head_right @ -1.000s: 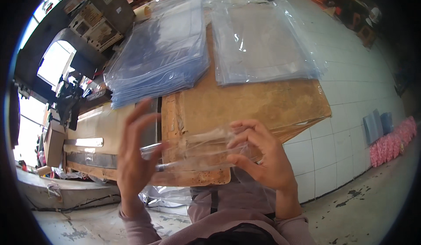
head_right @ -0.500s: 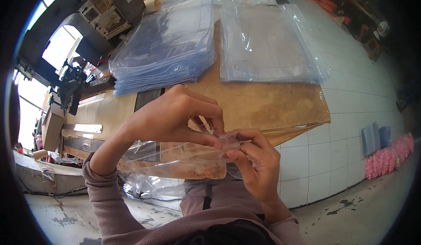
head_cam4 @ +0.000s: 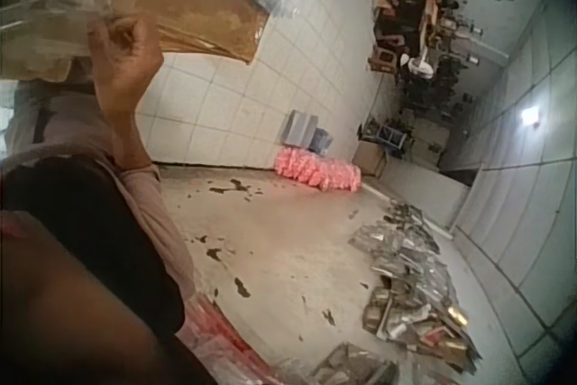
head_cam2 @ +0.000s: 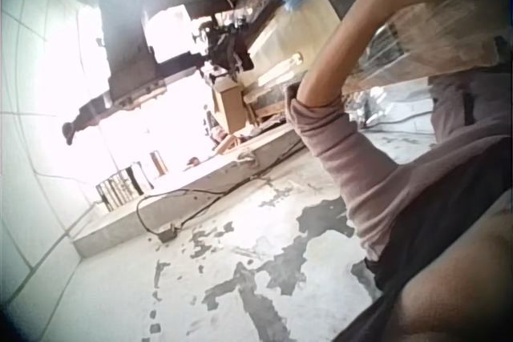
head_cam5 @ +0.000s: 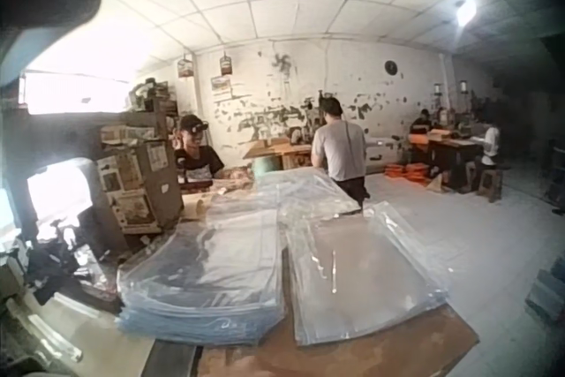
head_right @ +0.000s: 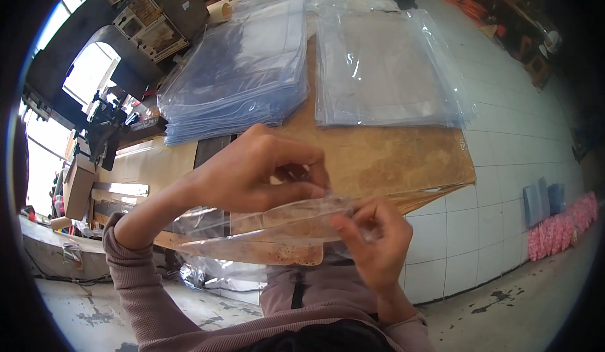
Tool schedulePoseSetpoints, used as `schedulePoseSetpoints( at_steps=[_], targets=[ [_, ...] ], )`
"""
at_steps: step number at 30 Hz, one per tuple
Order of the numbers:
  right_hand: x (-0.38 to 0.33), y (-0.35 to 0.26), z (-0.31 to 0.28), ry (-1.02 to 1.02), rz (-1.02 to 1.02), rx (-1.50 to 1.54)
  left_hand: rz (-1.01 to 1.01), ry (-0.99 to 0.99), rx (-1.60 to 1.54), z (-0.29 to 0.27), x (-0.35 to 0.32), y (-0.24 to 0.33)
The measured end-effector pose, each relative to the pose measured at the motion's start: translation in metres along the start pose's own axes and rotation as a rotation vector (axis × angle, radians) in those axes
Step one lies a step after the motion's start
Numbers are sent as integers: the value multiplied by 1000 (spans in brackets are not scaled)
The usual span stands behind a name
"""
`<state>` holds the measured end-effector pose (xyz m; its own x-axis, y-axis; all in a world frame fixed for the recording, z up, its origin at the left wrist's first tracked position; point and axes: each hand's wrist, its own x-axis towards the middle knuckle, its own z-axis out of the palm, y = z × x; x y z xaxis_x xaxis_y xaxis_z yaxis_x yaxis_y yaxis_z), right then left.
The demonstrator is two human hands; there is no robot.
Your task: The person folds large clear plastic bags by hand, smoothing each one out on a wooden table before stacking it on top of a pile of already folded bags.
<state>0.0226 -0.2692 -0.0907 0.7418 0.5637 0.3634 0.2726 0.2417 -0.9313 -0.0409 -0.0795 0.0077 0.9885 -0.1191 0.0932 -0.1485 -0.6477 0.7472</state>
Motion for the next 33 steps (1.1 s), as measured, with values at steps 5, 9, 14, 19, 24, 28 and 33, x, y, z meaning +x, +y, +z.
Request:
schedulePoseSetpoints(
  at_steps=[5, 9, 14, 19, 24, 28, 33],
  targets=[
    [23, -19, 11, 6, 82, 91, 118, -8, 44, 6, 17, -1],
    [26, -9, 7, 39, 176, -15, 8, 29, 264, 11, 12, 10],
    [45, 15, -14, 215, 113, -332, -41, 38, 631, 30, -53, 36],
    [50, 23, -25, 249, 126, -639, -261, -201, 877, 69, -114, -14],
    [59, 16, -14, 210, -379, -1215, -362, -27, 713, 74, -117, -23],
    [39, 9, 1, -562, -551, -874, -578, 227, 747, 101, -89, -18],
    [30, 15, 18, -746, -343, -1069, -579, 268, 568, 114, -74, -23]
  ],
)
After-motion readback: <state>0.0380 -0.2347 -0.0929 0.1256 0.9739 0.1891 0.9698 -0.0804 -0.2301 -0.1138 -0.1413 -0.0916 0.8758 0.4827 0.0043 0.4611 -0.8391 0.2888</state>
